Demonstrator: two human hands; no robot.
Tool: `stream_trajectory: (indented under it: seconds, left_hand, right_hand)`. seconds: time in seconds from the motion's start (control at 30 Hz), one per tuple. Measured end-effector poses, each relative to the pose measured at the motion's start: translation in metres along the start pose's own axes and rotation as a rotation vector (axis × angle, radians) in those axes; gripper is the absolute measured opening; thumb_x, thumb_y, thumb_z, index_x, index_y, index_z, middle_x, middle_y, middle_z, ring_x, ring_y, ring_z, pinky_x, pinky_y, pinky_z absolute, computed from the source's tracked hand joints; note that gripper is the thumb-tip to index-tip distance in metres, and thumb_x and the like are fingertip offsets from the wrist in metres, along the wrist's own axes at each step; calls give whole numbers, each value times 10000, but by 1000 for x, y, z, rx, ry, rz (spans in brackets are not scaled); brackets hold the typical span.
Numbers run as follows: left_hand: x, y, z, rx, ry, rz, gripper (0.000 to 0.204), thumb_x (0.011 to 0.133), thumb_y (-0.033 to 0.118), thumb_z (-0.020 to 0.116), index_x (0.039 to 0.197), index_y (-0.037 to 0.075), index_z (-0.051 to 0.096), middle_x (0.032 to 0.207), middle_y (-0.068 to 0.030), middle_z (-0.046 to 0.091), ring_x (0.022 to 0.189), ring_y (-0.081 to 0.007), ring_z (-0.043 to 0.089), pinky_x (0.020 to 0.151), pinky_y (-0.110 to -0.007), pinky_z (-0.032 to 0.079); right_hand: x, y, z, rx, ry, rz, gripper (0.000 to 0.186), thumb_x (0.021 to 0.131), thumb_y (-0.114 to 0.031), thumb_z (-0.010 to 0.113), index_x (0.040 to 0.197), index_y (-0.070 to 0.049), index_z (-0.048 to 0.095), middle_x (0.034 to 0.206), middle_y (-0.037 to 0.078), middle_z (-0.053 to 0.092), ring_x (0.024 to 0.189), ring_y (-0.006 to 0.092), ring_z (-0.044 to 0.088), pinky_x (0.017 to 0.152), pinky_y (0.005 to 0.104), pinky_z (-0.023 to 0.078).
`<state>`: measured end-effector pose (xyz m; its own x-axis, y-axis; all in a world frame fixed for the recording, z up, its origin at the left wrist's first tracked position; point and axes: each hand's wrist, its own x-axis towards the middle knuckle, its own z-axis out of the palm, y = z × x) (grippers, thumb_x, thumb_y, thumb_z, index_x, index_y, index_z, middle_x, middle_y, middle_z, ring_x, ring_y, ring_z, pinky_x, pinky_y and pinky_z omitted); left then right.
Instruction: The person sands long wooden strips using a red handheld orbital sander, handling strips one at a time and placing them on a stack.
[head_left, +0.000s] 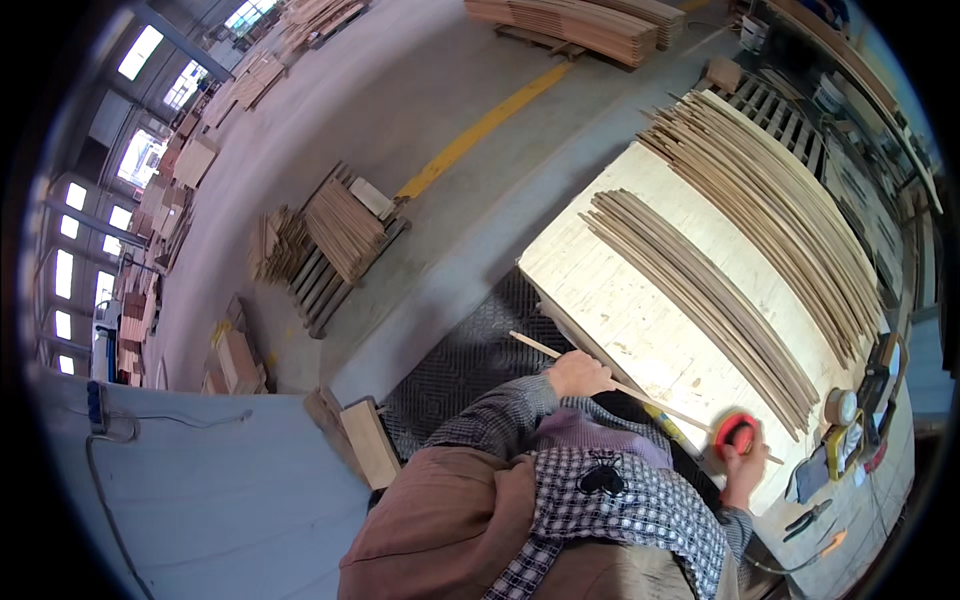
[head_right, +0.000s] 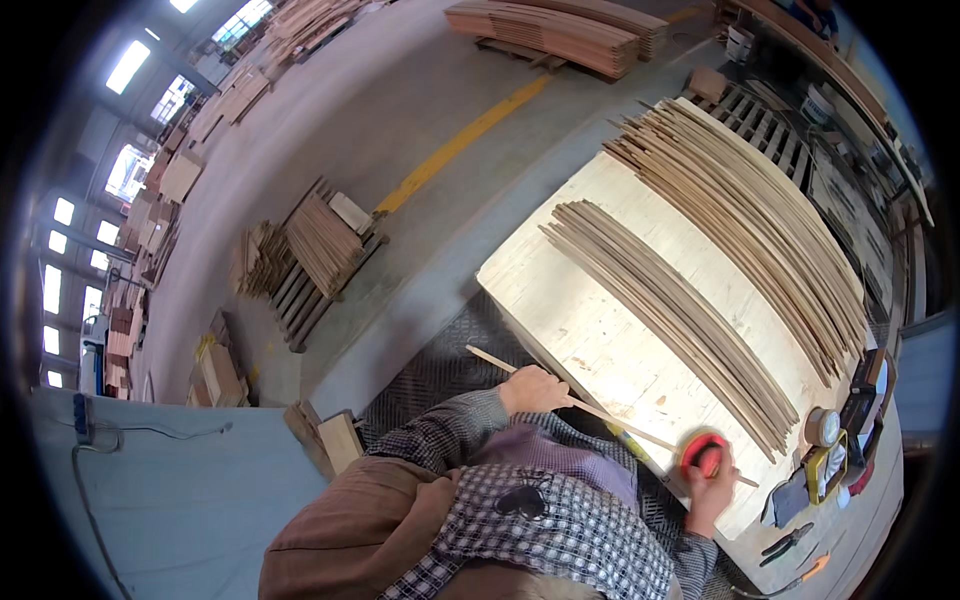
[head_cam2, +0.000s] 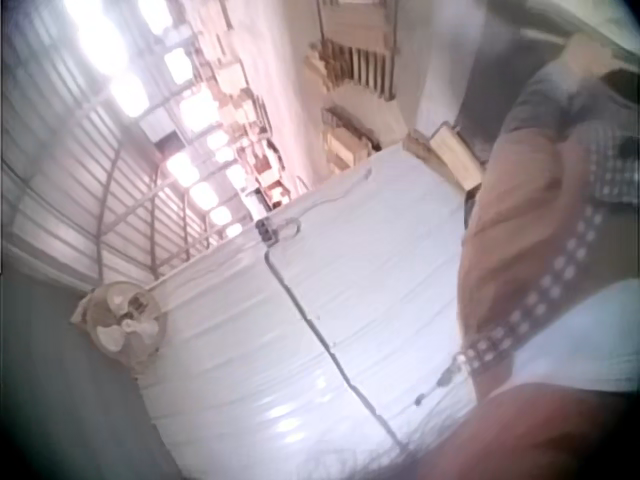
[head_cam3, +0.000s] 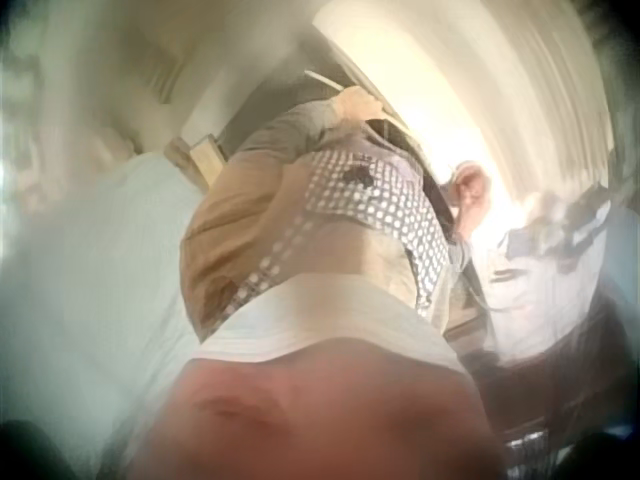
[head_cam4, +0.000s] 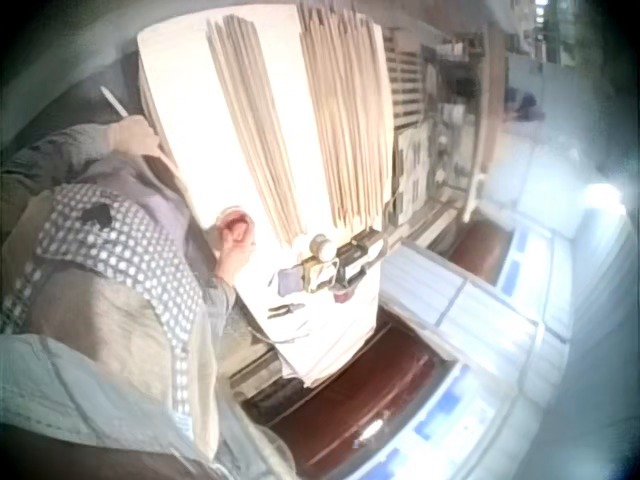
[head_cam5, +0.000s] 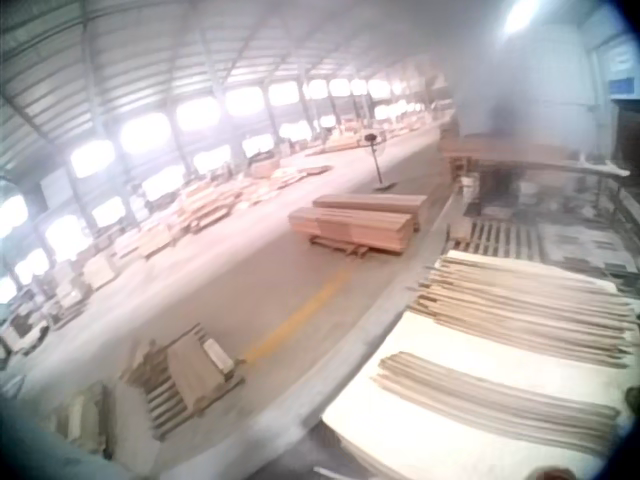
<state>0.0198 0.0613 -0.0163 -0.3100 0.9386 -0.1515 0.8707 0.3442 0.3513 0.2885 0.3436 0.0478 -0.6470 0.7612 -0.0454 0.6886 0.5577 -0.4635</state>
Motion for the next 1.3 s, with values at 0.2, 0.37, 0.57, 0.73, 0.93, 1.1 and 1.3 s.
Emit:
stream_trajectory:
  seconds: [0.2, 0.37, 0.57, 0.73, 0.93, 1.1, 1.3]
  left_hand:
    - [-3, 12, -8, 63, -39, -39, 346, 858, 401, 510, 785, 88, 635, 649, -97, 634, 610, -270, 643, 516, -399, 499]
    - [8, 14, 0, 132, -61, 63, 284, 879, 390, 488, 843, 188, 684, 715, -50, 650, 643, -242, 656, 503, -392, 513]
    - [7, 16, -22, 235, -89, -54, 167, 862, 285, 501, 849, 211, 649, 729, -36, 584, 696, -219, 630, 546, -381, 499]
    - [9, 14, -21, 197, 1, 106, 151, 843, 267, 517, 777, 189, 628, 679, -37, 545, 641, -221, 609, 508, -373, 482]
    - [10, 0, 3, 188, 216, 200, 154, 811, 261, 579, 688, 167, 594, 640, -52, 530, 584, -239, 597, 469, -374, 469]
    - [18, 12, 18, 96, 313, 63, 216, 830, 282, 576, 656, 153, 569, 599, -52, 529, 553, -237, 588, 466, -373, 469]
    - [9, 9, -7, 222, -59, 80, 251, 860, 321, 533, 695, 139, 583, 632, -82, 543, 560, -273, 595, 497, -417, 476]
  right_hand:
    - [10, 54, -41, 61, 55, 268, 752, 630, -204, 675, 1337, -83, 448, 960, 187, 554, 903, 320, 568, 838, 363, 441]
    - [8, 3, -20, 20, 9, 213, 764, 613, -339, 718, 1305, -115, 483, 1165, 197, 548, 1088, 342, 520, 906, 382, 424]
    - [-6, -113, 20, -59, -262, -184, 614, 689, -285, 712, 1262, -278, 492, 974, 222, 540, 831, 397, 593, 719, 434, 507]
    - [-21, -86, 23, -10, -96, -236, 549, 731, -262, 664, 1249, -311, 490, 953, 202, 522, 813, 369, 598, 687, 415, 513]
    - [11, -25, -30, -146, 37, 242, 686, 622, -279, 726, 1266, -285, 489, 1004, 203, 538, 867, 392, 590, 762, 430, 504]
    - [20, -30, -34, -121, 31, 270, 675, 615, -276, 728, 1251, -281, 502, 1021, 193, 546, 879, 383, 589, 768, 425, 504]
    - [-17, -69, 12, 6, -52, -166, 544, 708, -212, 659, 1222, -290, 501, 886, 188, 525, 758, 377, 589, 634, 440, 504]
